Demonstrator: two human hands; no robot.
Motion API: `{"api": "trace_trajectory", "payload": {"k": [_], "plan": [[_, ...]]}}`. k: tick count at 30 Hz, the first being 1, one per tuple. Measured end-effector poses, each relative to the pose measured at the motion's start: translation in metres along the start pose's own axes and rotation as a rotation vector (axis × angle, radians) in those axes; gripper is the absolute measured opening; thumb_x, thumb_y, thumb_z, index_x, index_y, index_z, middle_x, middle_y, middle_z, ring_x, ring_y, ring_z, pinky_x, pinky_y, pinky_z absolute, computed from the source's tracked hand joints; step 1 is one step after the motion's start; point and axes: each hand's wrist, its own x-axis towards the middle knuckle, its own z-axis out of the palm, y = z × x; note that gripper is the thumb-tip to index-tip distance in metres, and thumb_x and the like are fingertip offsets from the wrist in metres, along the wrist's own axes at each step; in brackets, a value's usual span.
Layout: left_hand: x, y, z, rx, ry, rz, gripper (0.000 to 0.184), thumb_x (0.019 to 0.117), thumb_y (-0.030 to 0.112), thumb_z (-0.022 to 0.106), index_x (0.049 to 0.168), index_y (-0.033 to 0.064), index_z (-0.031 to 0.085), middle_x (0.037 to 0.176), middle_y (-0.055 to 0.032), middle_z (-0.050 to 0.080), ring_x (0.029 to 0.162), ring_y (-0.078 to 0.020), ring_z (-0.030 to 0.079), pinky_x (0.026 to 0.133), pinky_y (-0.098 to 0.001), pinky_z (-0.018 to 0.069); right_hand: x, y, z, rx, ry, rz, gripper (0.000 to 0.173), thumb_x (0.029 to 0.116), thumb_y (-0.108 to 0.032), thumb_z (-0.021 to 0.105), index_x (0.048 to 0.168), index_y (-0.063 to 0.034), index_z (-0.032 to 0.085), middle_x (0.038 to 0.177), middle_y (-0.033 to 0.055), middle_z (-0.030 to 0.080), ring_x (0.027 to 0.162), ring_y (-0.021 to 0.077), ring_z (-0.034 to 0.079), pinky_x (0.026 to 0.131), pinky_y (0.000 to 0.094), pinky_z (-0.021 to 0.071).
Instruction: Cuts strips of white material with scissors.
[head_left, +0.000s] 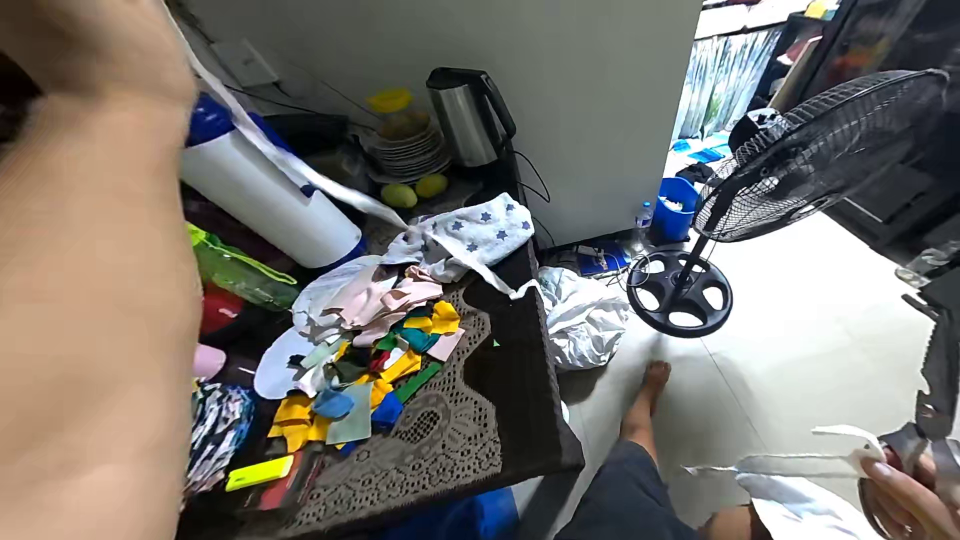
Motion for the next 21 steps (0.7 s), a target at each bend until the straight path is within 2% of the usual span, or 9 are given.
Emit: {"api": "trace_trajectory", "payload": {"k": [2,4,6,7,11,14,16,18,21], "plan": [[-0.017,-0.002,0.017,-0.022,-0.069,-0.033,0.036,0.1057,0.008,0.040,0.126,-0.0196,0.050,0.136,-0.0454,0.045,0.129,-0.0623,0.044,0.102,-0.0757,0.0331,0.000,0.000,0.004,-0.007,0.003,0.022,0.022,0.0908,-0.001,0.054,0.087,-0.0224,0.058,0.061,-0.0166,0.059,0.049,-0.0034,0.053,0.049,0.0151,0.0472],[-0.031,-0.001,0.040,-0.076,-0.174,-0.229,0.036,0.1032,0.003,0.045,0.129,-0.0225,0.048,0.142,-0.0459,0.040,0.136,-0.0602,0.038,0.108,-0.0724,0.0294,0.002,-0.002,0.005,-0.008,0.002,0.057,0.022,0.0904,-0.001,0.054,0.087,-0.0220,0.060,0.060,-0.0159,0.059,0.049,-0.0034,0.053,0.049,0.0151,0.0470],[-0.038,-0.010,0.069,-0.135,-0.233,-0.398,0.040,0.1027,0.008,0.047,0.133,-0.0193,0.049,0.143,-0.0421,0.043,0.138,-0.0540,0.040,0.112,-0.0660,0.0304,0.005,-0.004,0.009,-0.016,0.001,0.086,0.022,0.0896,-0.001,0.054,0.086,-0.0213,0.060,0.059,-0.0151,0.059,0.048,-0.0029,0.052,0.049,0.0155,0.0467],[-0.041,-0.023,0.091,-0.167,-0.215,-0.383,0.040,0.1033,0.010,0.047,0.131,-0.0182,0.051,0.139,-0.0426,0.047,0.135,-0.0551,0.044,0.110,-0.0674,0.0322,0.008,-0.006,0.011,-0.022,-0.005,0.096,0.021,0.0899,-0.002,0.054,0.086,-0.0217,0.060,0.059,-0.0151,0.058,0.048,-0.0028,0.052,0.049,0.0155,0.0463],[-0.065,-0.032,0.154,-0.172,-0.345,-0.112,0.035,0.1000,0.006,0.056,0.125,-0.0181,0.054,0.124,-0.0496,0.051,0.121,-0.0689,0.046,0.096,-0.0818,0.0319,0.022,-0.012,0.023,-0.001,-0.010,0.104,0.013,0.0843,-0.010,0.061,0.082,-0.0233,0.060,0.057,-0.0142,0.055,0.046,-0.0024,0.048,0.045,0.0159,0.0424],[-0.091,0.000,0.186,-0.203,-0.562,-0.037,0.074,0.0901,0.006,0.076,0.149,-0.0126,0.035,0.146,-0.0452,0.035,0.132,-0.0648,0.038,0.104,-0.0785,0.0300,0.029,-0.026,0.033,0.013,-0.030,0.147,0.008,0.0817,-0.014,0.064,0.082,-0.0215,0.061,0.056,-0.0135,0.054,0.045,-0.0023,0.048,0.044,0.0155,0.0419],[-0.121,0.041,0.190,-0.384,-0.641,0.110,0.075,0.0914,0.012,0.075,0.152,-0.0058,0.036,0.144,-0.0423,0.040,0.130,-0.0623,0.042,0.103,-0.0778,0.0321,0.033,-0.032,0.037,0.043,-0.054,0.156,0.008,0.0817,-0.011,0.066,0.085,-0.0182,0.064,0.057,-0.0124,0.054,0.045,-0.0019,0.048,0.044,0.0156,0.0424],[-0.173,0.099,0.162,-0.620,-0.820,0.297,0.055,0.0973,0.017,0.068,0.146,-0.0008,0.050,0.132,-0.0356,0.055,0.118,-0.0528,0.056,0.097,-0.0706,0.0410,0.034,-0.033,0.039,0.075,-0.086,0.120,0.009,0.0837,-0.009,0.068,0.086,-0.0176,0.065,0.060,-0.0126,0.056,0.047,-0.0023,0.049,0.046,0.0154,0.0442],[-0.269,0.174,0.105,-0.947,-1.110,0.595,0.033,0.0979,0.021,0.063,0.125,0.0049,0.068,0.123,-0.0139,0.068,0.107,-0.0259,0.067,0.091,-0.0488,0.0549,0.032,-0.035,0.042,0.130,-0.097,0.089,0.010,0.0833,-0.008,0.071,0.085,-0.0168,0.068,0.059,-0.0122,0.058,0.048,-0.0027,0.052,0.047,0.0149,0.0451]]}}
